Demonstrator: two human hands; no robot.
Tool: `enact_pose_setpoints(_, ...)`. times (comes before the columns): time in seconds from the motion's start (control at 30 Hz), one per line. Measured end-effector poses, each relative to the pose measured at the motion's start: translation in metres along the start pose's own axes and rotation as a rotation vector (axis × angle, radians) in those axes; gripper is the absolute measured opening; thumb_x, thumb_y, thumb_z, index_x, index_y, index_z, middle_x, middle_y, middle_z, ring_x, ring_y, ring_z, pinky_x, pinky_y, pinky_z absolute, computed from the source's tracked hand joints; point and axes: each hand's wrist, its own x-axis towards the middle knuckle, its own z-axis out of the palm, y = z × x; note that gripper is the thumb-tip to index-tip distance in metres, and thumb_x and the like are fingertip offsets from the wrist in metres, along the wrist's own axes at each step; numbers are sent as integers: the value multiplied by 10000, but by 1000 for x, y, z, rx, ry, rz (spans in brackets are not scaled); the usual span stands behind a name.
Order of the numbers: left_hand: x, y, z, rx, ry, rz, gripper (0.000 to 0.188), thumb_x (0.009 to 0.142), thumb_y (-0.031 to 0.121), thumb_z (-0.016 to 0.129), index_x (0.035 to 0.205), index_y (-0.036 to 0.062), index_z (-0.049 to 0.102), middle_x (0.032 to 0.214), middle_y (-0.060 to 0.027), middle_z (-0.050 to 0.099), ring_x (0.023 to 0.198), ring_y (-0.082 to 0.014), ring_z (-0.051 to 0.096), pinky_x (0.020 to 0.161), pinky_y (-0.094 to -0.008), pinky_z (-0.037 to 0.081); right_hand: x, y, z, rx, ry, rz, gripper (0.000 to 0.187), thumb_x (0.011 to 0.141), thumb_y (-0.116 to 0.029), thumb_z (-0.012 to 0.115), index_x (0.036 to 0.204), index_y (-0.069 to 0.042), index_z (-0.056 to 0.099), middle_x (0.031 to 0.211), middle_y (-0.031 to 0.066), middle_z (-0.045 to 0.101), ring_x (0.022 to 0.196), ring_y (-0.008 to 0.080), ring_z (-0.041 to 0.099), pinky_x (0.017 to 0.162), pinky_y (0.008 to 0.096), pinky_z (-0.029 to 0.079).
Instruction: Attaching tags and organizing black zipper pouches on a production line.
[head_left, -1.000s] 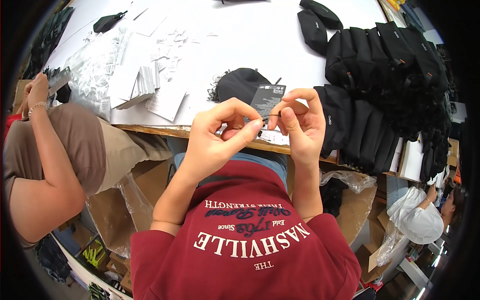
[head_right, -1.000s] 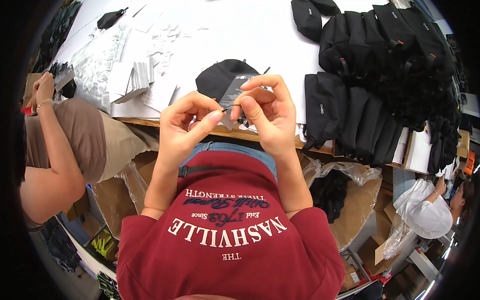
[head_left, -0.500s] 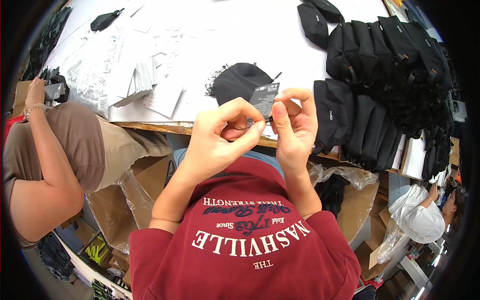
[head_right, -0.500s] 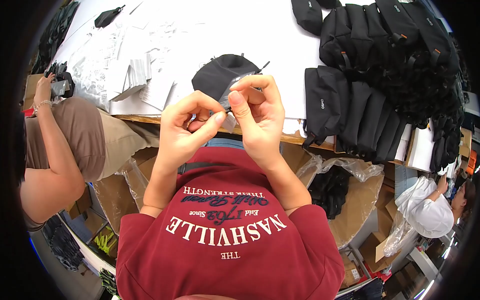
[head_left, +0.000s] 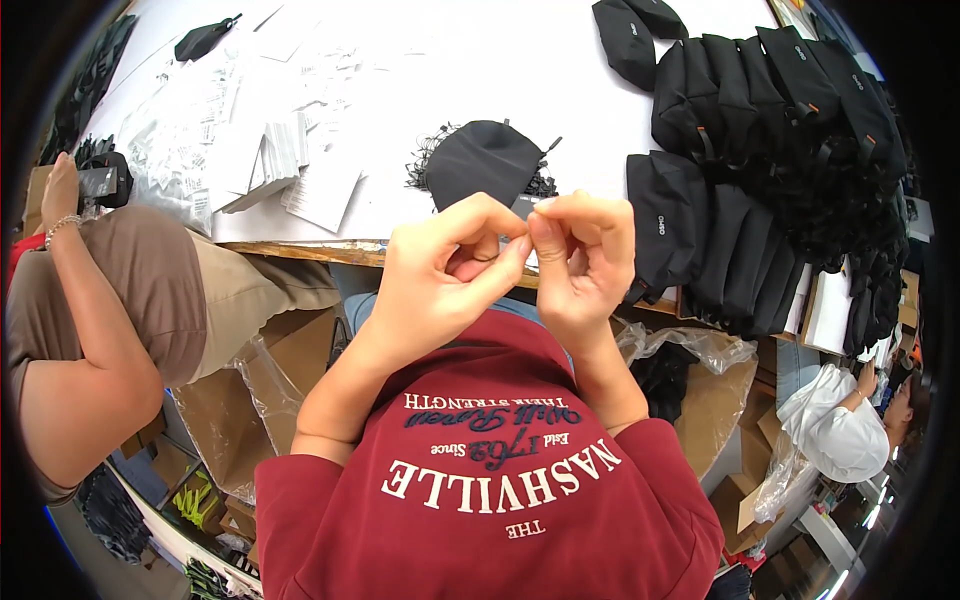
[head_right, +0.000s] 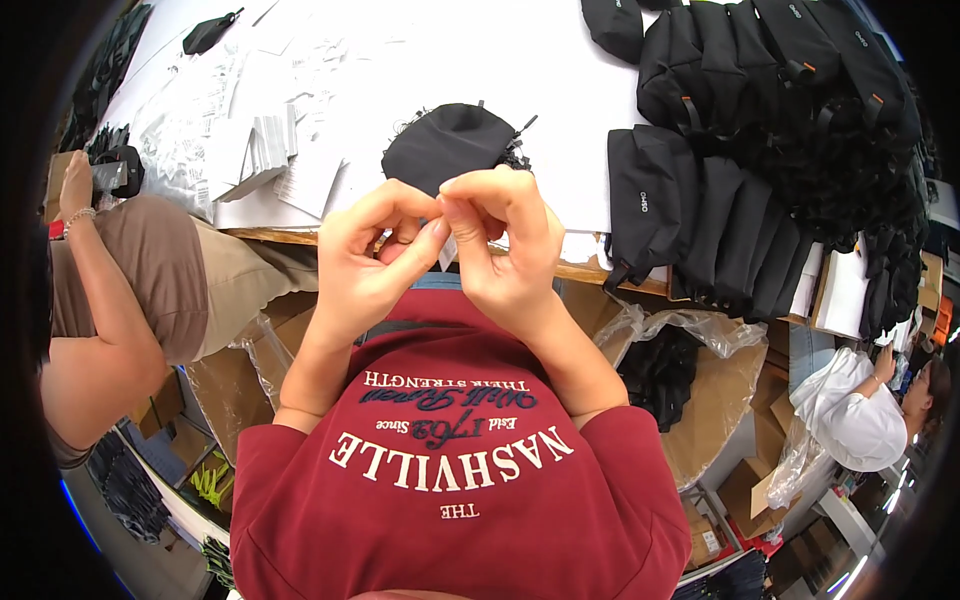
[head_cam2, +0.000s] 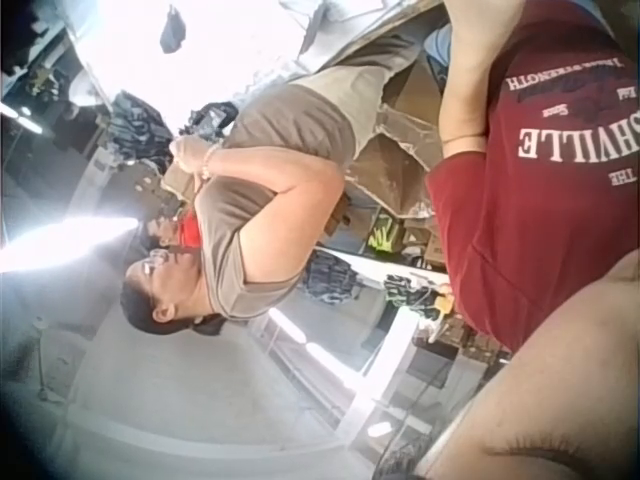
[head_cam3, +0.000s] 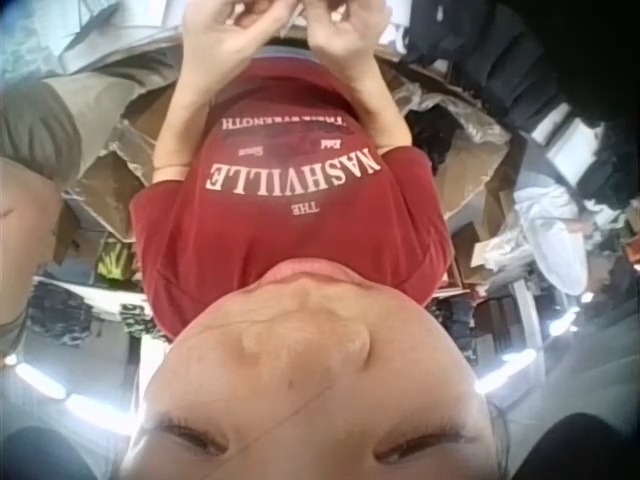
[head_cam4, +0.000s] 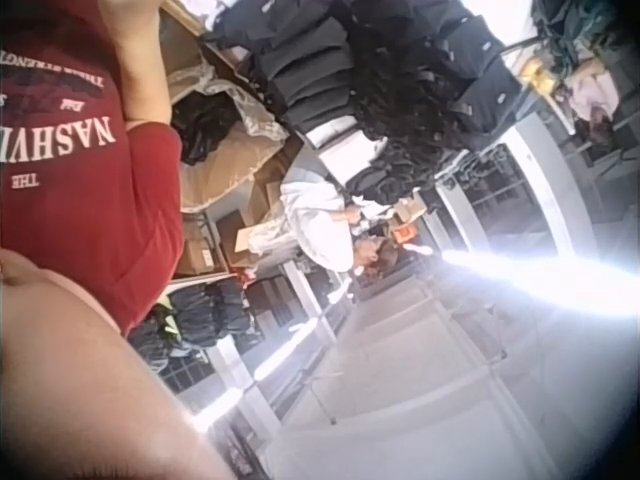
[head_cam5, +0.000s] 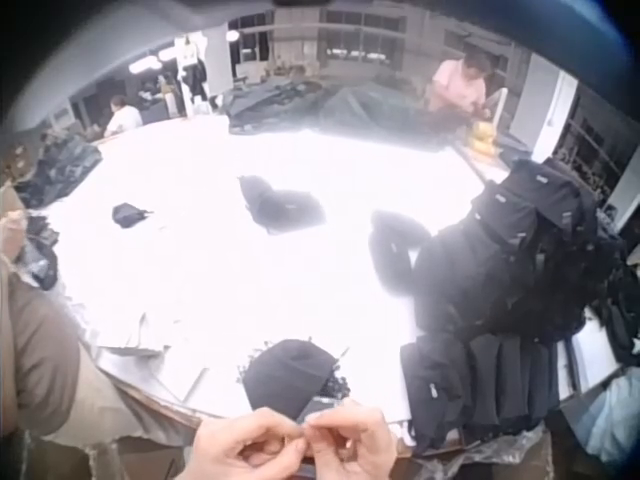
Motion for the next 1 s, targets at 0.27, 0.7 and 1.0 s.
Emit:
enact_pose_setpoints(0.27,5,-2,-6,-221,-105,-53,48,829,36,650,820,22,605,561,70,416,509,-4,314,465,-194,239,11,-27,-13,360,-74,432,134,914,-33,579,998,-42,475,729,-18,559,664,21,497,590,166,370)
enact_pose_setpoints(0.7,5,1,-16,15,-284,97,65,732,11,675,745,43,620,634,11,516,521,-70,396,479,-228,311,20,45,-64,81,-56,685,205,949,-235,535,906,-42,588,545,-34,474,496,17,382,464,194,283)
enact_pose_setpoints(1.0,2,-2,-17,-81,-469,175,59,717,58,702,724,67,645,638,3,589,557,-125,446,623,-282,375,-9,91,-56,127,-439,1087,298,971,-285,465,868,-40,600,573,31,580,454,57,481,425,190,365)
